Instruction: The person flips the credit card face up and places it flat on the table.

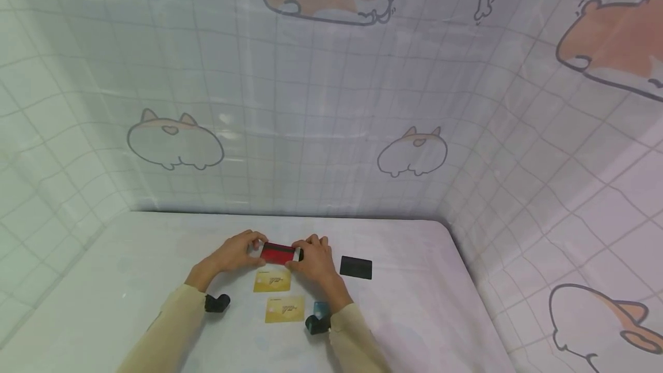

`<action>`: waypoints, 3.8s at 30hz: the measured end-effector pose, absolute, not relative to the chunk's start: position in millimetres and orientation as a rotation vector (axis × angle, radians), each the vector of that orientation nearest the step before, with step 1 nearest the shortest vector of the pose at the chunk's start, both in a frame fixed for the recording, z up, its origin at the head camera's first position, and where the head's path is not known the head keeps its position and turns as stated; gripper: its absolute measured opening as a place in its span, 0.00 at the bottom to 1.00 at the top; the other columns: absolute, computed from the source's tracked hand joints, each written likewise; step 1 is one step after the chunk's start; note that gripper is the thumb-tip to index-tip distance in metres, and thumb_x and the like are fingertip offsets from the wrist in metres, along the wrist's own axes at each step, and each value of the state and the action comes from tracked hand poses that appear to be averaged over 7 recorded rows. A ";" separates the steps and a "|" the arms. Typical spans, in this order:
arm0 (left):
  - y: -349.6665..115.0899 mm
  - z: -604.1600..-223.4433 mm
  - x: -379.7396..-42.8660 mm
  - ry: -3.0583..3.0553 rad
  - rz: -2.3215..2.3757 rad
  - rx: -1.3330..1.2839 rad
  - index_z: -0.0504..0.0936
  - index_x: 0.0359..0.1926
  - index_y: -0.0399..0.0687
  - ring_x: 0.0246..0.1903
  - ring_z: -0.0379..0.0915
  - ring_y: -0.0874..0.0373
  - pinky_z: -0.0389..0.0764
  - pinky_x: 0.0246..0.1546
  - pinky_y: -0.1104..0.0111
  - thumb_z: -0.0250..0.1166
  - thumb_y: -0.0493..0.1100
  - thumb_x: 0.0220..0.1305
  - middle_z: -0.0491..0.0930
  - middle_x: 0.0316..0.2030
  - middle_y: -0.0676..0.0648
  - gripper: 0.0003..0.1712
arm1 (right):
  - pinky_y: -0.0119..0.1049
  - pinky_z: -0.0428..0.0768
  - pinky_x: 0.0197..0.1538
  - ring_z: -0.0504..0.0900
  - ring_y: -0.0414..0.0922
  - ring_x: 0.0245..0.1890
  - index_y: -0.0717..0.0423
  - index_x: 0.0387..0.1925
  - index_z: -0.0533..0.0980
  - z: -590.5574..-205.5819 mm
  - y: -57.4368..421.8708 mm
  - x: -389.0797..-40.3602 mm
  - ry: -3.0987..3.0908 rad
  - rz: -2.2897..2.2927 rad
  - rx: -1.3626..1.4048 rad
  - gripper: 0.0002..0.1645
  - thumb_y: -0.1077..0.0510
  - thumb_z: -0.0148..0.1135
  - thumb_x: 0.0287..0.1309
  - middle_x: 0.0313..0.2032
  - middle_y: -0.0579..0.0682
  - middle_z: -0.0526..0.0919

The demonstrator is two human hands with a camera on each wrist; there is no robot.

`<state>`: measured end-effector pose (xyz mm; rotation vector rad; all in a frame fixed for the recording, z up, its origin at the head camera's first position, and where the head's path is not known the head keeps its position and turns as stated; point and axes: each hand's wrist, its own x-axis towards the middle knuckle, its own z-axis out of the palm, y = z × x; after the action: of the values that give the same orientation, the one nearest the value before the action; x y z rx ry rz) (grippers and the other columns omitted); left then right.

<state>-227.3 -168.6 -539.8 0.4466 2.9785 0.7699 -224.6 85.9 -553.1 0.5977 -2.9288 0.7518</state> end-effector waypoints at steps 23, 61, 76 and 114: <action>-156.5 -529.4 -198.9 2.992 0.891 0.470 0.79 0.59 0.63 0.36 0.68 0.60 0.69 0.41 0.61 0.78 0.61 0.50 0.75 0.38 0.56 0.34 | 0.45 0.71 0.54 0.64 0.44 0.53 0.40 0.57 0.77 -542.5 104.6 -213.2 -2.880 0.806 0.677 0.34 0.33 0.72 0.50 0.51 0.43 0.75; -138.7 -534.8 -166.9 2.956 0.926 0.733 0.79 0.61 0.60 0.24 0.65 0.66 0.64 0.42 0.57 0.73 0.62 0.57 0.75 0.36 0.57 0.32 | 0.54 0.73 0.63 0.80 0.41 0.58 0.39 0.61 0.62 -541.0 117.0 -194.4 -2.559 1.756 1.042 0.32 0.54 0.67 0.60 0.59 0.39 0.79; -139.2 -531.7 -165.3 2.955 0.940 0.721 0.78 0.64 0.55 0.24 0.64 0.66 0.64 0.45 0.54 0.72 0.60 0.60 0.76 0.38 0.54 0.33 | 0.48 0.75 0.63 0.79 0.48 0.57 0.38 0.61 0.64 -542.5 115.8 -195.5 -2.553 1.685 1.010 0.32 0.50 0.69 0.60 0.54 0.51 0.78; -137.8 -522.1 -172.0 2.944 1.010 0.768 0.76 0.64 0.61 0.34 0.69 0.57 0.63 0.40 0.58 0.72 0.68 0.54 0.75 0.39 0.56 0.39 | 0.35 0.79 0.54 0.71 0.42 0.57 0.34 0.67 0.73 -545.2 115.4 -203.7 -2.705 1.177 1.054 0.34 0.41 0.70 0.59 0.57 0.41 0.72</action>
<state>-172.0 -137.8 -522.1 0.7677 2.9439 1.0103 -203.7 115.4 -545.2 1.0541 -2.7053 1.1772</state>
